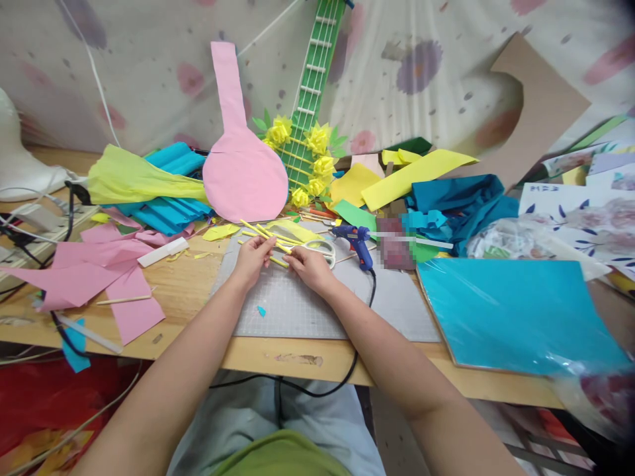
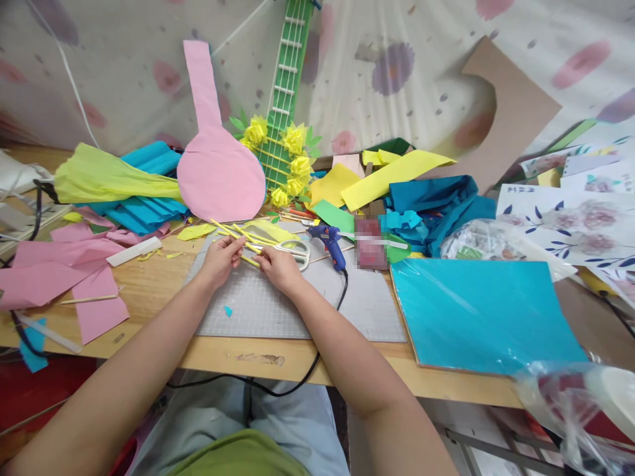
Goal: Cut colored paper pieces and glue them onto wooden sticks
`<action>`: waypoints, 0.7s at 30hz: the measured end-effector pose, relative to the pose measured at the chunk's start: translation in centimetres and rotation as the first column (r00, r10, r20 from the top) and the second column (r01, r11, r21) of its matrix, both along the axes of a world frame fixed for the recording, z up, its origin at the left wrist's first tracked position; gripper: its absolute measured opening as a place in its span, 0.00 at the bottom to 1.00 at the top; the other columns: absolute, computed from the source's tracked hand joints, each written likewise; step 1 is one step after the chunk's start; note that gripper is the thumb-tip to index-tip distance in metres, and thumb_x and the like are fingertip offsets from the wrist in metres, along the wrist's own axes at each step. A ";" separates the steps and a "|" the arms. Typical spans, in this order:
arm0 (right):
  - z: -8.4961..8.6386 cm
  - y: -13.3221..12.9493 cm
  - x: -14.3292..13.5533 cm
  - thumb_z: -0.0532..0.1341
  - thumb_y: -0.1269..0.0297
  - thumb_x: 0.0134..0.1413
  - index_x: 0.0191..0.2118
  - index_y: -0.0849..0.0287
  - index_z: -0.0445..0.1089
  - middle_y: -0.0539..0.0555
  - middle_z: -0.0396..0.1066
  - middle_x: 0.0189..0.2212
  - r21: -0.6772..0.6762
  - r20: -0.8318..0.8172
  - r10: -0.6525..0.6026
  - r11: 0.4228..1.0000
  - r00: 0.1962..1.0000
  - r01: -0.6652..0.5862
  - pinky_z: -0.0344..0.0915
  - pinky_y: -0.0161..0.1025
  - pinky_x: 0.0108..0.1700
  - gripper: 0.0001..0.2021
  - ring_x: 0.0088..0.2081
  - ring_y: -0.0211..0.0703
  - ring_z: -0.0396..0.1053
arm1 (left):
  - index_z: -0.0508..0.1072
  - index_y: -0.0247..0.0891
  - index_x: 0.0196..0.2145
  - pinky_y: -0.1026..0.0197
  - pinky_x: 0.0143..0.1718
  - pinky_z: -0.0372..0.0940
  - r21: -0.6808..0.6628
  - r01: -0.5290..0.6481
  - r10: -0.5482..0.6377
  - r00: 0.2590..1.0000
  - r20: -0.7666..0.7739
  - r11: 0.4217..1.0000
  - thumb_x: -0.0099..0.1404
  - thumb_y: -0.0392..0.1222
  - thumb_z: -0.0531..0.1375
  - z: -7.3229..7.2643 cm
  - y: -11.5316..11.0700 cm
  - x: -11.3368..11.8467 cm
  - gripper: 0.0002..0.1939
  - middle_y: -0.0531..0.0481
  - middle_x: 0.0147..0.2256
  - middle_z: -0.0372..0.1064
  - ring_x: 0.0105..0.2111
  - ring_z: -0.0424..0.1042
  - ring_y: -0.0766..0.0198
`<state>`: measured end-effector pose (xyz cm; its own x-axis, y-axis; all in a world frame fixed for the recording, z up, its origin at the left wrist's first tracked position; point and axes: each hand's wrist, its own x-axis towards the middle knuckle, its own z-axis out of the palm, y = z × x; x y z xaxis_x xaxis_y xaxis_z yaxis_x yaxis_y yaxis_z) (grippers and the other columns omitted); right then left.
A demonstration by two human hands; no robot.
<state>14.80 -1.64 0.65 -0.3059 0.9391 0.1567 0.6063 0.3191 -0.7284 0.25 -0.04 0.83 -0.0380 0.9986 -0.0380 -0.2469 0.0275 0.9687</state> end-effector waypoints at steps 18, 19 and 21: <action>0.5 0.4 0.9 0.52 0.58 0.56 0.29 0.57 0.67 0.49 0.69 0.23 0.147 0.111 -0.104 0.985 0.988 0.087 0.53 0.31 0.30 0.12 0.26 0.35 0.63 | 0.65 0.33 0.22 0.70 0.12 0.52 0.014 -0.014 0.014 1.000 -0.004 1.000 0.45 0.45 0.65 -0.1 0.0 0.2 0.14 0.56 0.16 0.61 0.14 0.54 0.76; 0.8 0.5 1.3 0.52 0.58 0.55 0.30 0.57 0.67 0.50 0.70 0.25 0.163 0.147 -0.154 0.978 0.977 0.129 0.53 0.32 0.30 0.11 0.27 0.36 0.64 | 0.64 0.33 0.22 0.71 0.12 0.52 0.002 -0.033 0.033 0.999 0.019 0.999 0.45 0.45 0.65 -0.1 0.1 0.1 0.14 0.57 0.16 0.60 0.14 0.54 0.76; 1.5 0.7 2.4 0.53 0.61 0.54 0.30 0.58 0.68 0.51 0.71 0.27 0.174 0.228 -0.228 0.966 0.947 0.191 0.53 0.33 0.30 0.09 0.28 0.37 0.64 | 0.63 0.34 0.21 0.71 0.12 0.51 -0.023 -0.047 0.048 0.997 0.066 0.999 0.45 0.44 0.65 0.0 0.2 -0.2 0.14 0.58 0.15 0.59 0.14 0.53 0.77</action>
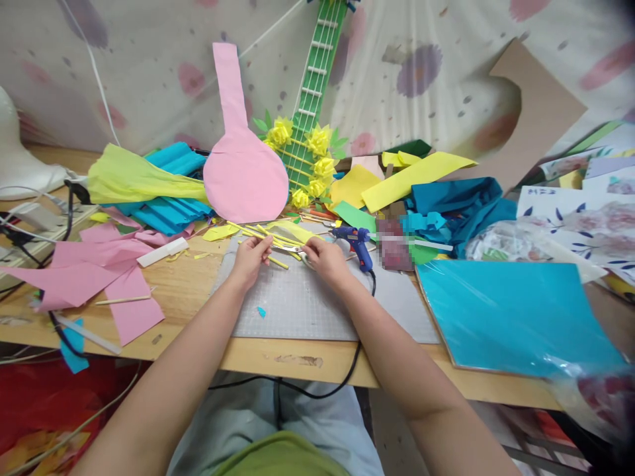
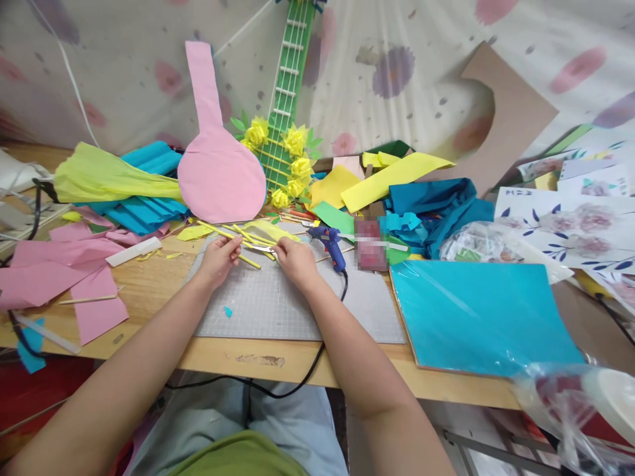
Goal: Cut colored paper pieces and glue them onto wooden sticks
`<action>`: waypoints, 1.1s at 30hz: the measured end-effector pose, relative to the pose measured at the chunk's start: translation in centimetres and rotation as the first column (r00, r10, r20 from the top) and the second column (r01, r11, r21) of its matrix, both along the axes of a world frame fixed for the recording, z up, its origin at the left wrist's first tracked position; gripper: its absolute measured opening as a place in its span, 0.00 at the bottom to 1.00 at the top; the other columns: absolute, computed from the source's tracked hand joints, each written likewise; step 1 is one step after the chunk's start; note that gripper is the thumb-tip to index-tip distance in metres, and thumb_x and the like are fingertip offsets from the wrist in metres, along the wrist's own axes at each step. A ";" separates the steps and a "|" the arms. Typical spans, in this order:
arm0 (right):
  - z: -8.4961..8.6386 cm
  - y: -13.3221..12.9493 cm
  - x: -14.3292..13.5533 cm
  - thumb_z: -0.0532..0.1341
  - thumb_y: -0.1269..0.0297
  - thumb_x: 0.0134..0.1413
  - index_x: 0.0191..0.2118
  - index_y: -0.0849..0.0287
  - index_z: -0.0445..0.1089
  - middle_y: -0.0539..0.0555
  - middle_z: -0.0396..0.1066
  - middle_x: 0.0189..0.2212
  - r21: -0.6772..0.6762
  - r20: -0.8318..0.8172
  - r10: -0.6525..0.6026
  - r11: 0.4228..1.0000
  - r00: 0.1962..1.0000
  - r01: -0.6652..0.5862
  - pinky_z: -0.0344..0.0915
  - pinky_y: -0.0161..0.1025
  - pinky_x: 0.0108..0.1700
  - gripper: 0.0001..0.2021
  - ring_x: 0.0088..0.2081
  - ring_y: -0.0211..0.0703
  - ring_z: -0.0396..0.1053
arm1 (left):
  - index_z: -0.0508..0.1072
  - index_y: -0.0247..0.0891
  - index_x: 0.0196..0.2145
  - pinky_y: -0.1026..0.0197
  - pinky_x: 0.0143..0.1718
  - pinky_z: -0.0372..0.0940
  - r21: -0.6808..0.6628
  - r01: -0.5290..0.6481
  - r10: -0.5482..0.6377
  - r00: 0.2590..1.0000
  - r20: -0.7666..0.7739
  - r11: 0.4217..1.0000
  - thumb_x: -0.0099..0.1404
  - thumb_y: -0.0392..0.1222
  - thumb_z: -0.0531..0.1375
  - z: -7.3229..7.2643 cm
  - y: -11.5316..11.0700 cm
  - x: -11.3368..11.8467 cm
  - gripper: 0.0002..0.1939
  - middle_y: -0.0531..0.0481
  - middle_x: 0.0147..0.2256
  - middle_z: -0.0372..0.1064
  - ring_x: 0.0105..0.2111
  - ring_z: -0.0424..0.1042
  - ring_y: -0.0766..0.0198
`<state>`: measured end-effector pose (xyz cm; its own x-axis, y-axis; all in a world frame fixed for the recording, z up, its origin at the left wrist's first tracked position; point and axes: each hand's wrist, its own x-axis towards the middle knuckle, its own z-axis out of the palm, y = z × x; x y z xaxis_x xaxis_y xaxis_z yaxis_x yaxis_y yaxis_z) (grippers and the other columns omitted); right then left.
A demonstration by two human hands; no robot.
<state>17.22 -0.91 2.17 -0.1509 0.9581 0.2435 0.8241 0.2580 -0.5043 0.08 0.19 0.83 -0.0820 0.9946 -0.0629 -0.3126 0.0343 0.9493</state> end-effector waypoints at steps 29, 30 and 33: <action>2.0 -1.6 5.6 0.54 0.54 0.51 0.28 0.57 0.64 0.50 0.68 0.24 -0.097 0.176 -0.136 0.983 0.975 0.155 0.49 0.33 0.26 0.11 0.26 0.37 0.61 | 0.64 0.35 0.29 0.65 0.24 0.68 -0.066 -0.029 0.036 0.994 0.102 0.997 0.54 0.41 0.61 0.3 0.1 -0.4 0.10 0.53 0.27 0.67 0.23 0.68 0.72; 1.6 -1.5 5.2 0.54 0.57 0.51 0.29 0.57 0.65 0.50 0.68 0.25 -0.080 0.164 -0.103 0.990 0.981 0.117 0.50 0.33 0.27 0.10 0.27 0.37 0.62 | 0.64 0.34 0.28 0.65 0.25 0.68 -0.075 -0.039 0.046 0.995 0.091 0.996 0.54 0.41 0.60 0.4 0.1 -0.4 0.09 0.53 0.25 0.66 0.22 0.67 0.72; 0.4 -1.3 4.3 0.55 0.61 0.51 0.35 0.57 0.67 0.53 0.68 0.34 -0.018 0.160 -0.023 0.999 0.987 0.026 0.55 0.34 0.34 0.08 0.36 0.40 0.64 | 0.64 0.33 0.25 0.68 0.22 0.67 -0.076 -0.071 0.075 0.996 0.045 0.995 0.55 0.40 0.60 0.3 0.0 -0.4 0.09 0.56 0.20 0.61 0.18 0.62 0.75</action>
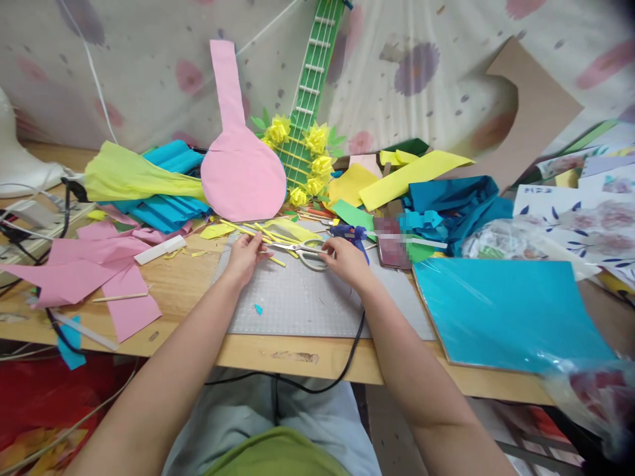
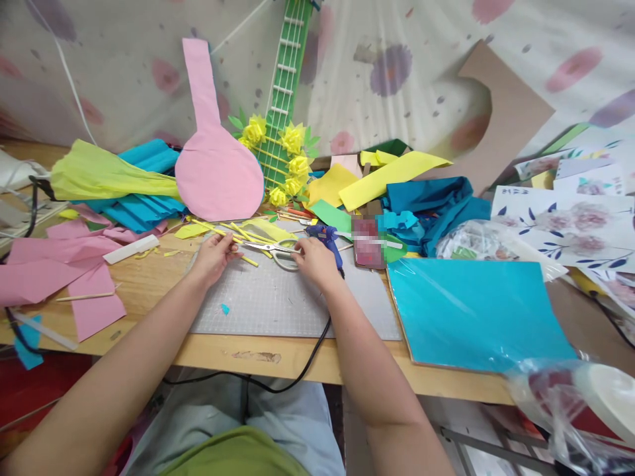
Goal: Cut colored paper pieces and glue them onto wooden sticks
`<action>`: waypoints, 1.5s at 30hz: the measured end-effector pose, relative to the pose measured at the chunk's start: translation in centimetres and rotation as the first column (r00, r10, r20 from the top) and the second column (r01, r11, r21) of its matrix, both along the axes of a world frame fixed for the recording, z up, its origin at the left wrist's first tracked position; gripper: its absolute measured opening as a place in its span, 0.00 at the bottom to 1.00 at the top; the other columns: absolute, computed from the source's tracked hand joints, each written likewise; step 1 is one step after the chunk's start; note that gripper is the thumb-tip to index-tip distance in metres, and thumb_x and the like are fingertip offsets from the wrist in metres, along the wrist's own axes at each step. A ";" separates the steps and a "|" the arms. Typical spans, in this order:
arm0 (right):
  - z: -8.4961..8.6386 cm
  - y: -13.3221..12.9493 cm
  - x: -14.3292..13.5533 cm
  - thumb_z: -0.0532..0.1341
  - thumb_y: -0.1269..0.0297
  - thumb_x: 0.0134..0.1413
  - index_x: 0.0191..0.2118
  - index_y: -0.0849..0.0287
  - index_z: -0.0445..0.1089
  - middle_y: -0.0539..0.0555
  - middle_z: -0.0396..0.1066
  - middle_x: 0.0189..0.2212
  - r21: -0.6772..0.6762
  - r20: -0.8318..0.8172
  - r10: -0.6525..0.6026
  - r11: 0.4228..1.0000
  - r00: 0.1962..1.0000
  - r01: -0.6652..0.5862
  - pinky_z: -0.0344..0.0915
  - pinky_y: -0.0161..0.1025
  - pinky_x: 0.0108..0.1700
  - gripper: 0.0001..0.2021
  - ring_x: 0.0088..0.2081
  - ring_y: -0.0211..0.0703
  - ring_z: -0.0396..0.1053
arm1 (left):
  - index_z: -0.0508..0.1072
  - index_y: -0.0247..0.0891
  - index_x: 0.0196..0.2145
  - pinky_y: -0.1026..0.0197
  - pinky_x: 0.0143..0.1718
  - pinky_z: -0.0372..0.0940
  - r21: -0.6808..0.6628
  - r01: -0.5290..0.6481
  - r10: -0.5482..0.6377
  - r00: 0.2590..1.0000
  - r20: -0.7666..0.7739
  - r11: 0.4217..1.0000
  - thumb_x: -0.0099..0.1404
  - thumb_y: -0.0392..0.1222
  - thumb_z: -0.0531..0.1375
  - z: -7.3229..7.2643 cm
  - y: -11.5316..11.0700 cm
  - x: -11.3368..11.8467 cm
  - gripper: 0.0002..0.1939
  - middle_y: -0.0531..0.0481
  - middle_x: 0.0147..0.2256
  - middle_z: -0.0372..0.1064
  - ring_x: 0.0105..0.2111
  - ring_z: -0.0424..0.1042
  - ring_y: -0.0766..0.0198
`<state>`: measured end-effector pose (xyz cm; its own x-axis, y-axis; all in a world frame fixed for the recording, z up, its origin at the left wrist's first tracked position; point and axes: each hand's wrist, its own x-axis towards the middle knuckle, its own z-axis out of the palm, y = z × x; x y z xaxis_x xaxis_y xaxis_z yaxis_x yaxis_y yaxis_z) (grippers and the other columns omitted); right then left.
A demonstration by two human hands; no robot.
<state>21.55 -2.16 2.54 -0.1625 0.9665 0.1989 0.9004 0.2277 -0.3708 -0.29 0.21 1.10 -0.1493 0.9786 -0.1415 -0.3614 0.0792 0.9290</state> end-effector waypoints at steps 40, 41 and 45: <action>-0.5 -0.9 -5.0 0.55 0.53 0.47 0.37 0.59 0.60 0.56 0.68 0.36 0.259 0.095 0.116 0.956 0.989 -0.137 0.46 0.41 0.38 0.15 0.40 0.47 0.61 | 0.70 0.32 0.29 0.77 0.22 0.66 -0.150 0.409 -0.243 0.758 0.605 0.900 0.60 0.29 0.50 1.2 -0.6 -0.7 0.09 0.48 0.26 0.68 0.26 0.69 0.73; -0.5 -0.9 -5.0 0.55 0.52 0.47 0.37 0.59 0.61 0.57 0.68 0.37 0.256 0.102 0.120 0.956 0.988 -0.143 0.46 0.41 0.38 0.16 0.40 0.47 0.61 | 0.70 0.32 0.29 0.77 0.22 0.65 -0.153 0.401 -0.238 0.765 0.599 0.903 0.60 0.29 0.50 1.2 -0.6 -0.7 0.10 0.48 0.26 0.68 0.26 0.69 0.73; -0.6 -1.0 -5.2 0.54 0.51 0.48 0.37 0.59 0.61 0.57 0.69 0.36 0.252 0.105 0.130 0.956 0.986 -0.153 0.46 0.41 0.38 0.16 0.40 0.47 0.62 | 0.70 0.33 0.30 0.77 0.22 0.66 -0.165 0.386 -0.233 0.791 0.566 0.908 0.59 0.28 0.51 1.1 -0.6 -0.7 0.09 0.48 0.26 0.69 0.25 0.69 0.73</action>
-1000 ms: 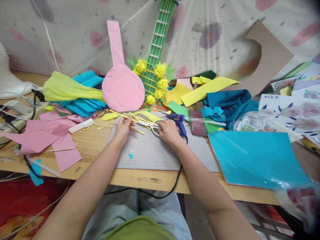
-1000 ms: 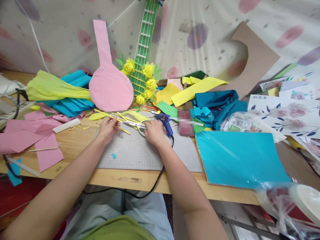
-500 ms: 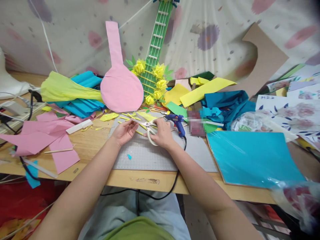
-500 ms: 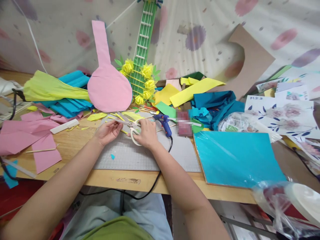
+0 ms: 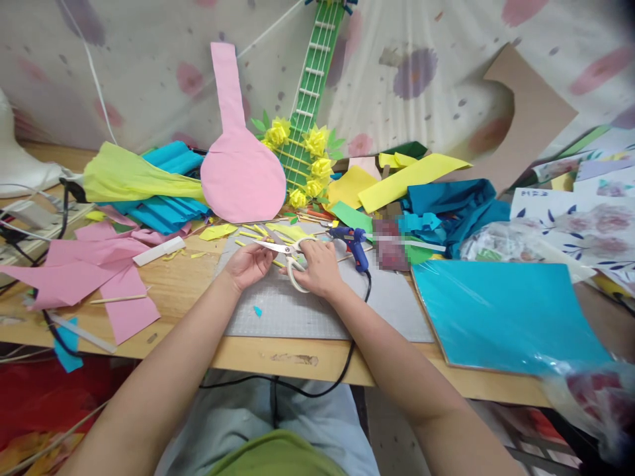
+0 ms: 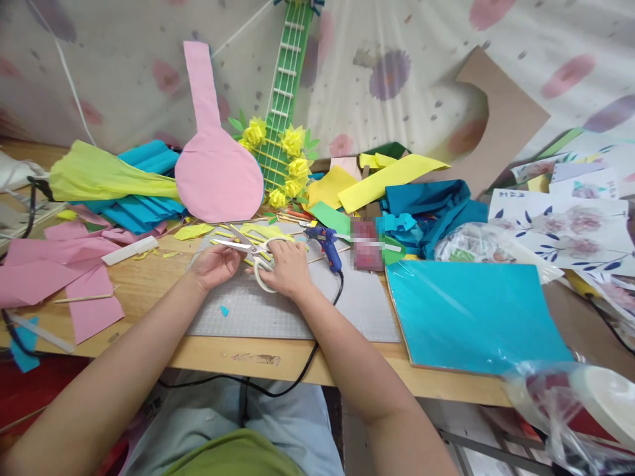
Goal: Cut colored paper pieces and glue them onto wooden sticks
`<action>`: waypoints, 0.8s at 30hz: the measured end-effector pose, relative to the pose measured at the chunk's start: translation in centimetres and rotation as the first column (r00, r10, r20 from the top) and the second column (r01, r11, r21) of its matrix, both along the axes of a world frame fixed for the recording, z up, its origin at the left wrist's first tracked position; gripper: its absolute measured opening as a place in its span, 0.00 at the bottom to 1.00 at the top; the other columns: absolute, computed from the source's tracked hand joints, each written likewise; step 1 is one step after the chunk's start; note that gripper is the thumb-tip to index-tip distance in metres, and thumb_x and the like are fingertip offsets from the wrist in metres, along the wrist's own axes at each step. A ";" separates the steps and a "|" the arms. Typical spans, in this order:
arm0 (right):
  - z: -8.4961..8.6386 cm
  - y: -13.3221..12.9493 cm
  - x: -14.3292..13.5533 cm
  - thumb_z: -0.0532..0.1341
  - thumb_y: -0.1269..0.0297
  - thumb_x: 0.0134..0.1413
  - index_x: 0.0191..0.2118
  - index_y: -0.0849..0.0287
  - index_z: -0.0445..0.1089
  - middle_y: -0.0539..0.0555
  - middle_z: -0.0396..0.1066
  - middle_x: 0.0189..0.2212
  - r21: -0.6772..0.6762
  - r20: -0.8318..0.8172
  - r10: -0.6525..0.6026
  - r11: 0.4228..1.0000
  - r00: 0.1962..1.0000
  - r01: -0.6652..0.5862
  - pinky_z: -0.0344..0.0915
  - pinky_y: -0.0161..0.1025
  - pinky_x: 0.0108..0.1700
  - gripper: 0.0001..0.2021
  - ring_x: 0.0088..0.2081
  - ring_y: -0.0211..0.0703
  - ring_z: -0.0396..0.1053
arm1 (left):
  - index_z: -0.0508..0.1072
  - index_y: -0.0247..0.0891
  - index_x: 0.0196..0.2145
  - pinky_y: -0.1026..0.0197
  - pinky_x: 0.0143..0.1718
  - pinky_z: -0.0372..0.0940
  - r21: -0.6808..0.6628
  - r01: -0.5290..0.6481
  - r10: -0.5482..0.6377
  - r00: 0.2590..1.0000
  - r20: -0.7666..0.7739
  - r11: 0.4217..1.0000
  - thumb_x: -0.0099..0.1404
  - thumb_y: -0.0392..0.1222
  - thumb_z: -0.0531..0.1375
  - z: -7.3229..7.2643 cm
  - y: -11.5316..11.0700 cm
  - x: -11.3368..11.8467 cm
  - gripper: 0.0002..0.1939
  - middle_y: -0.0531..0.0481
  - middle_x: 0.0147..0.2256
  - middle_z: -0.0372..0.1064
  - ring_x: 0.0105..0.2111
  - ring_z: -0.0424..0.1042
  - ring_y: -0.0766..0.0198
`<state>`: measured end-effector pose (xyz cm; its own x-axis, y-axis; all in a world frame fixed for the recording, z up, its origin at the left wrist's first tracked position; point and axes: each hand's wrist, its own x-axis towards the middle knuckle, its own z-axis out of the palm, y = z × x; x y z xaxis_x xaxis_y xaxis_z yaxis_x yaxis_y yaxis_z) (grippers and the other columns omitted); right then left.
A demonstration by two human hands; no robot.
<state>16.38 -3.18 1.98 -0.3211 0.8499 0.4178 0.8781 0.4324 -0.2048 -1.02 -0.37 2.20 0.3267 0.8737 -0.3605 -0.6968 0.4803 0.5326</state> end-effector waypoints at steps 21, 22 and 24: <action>-0.1 0.4 0.7 0.50 0.48 0.52 0.29 0.57 0.63 0.53 0.70 0.25 -0.097 0.056 -0.106 0.989 0.993 0.111 0.45 0.37 0.31 0.17 0.29 0.43 0.64 | 0.69 0.31 0.28 0.79 0.22 0.65 -0.010 -0.012 0.012 0.999 0.045 1.000 0.63 0.34 0.51 0.5 -0.2 0.1 0.09 0.50 0.24 0.66 0.25 0.69 0.75; 0.0 0.4 0.8 0.50 0.48 0.52 0.30 0.57 0.62 0.53 0.69 0.26 -0.095 0.037 -0.090 0.991 0.995 0.093 0.46 0.37 0.31 0.16 0.30 0.43 0.64 | 0.68 0.31 0.28 0.79 0.21 0.65 -0.011 -0.015 0.016 0.999 0.051 1.000 0.63 0.35 0.51 0.5 -0.2 0.0 0.09 0.50 0.23 0.66 0.25 0.69 0.75; 0.1 0.5 0.9 0.51 0.50 0.52 0.32 0.58 0.61 0.54 0.69 0.29 -0.087 0.008 -0.042 0.995 0.999 0.042 0.48 0.37 0.34 0.16 0.32 0.43 0.64 | 0.67 0.31 0.27 0.78 0.21 0.65 -0.012 -0.018 0.019 0.998 0.065 1.000 0.63 0.36 0.51 0.5 -0.2 0.0 0.10 0.50 0.23 0.65 0.24 0.69 0.75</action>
<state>17.33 -2.63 2.03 -0.2864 0.8958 0.3399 0.8966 0.3757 -0.2346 -1.00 -0.53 2.69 0.3333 0.8757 -0.3494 -0.7386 0.4729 0.4805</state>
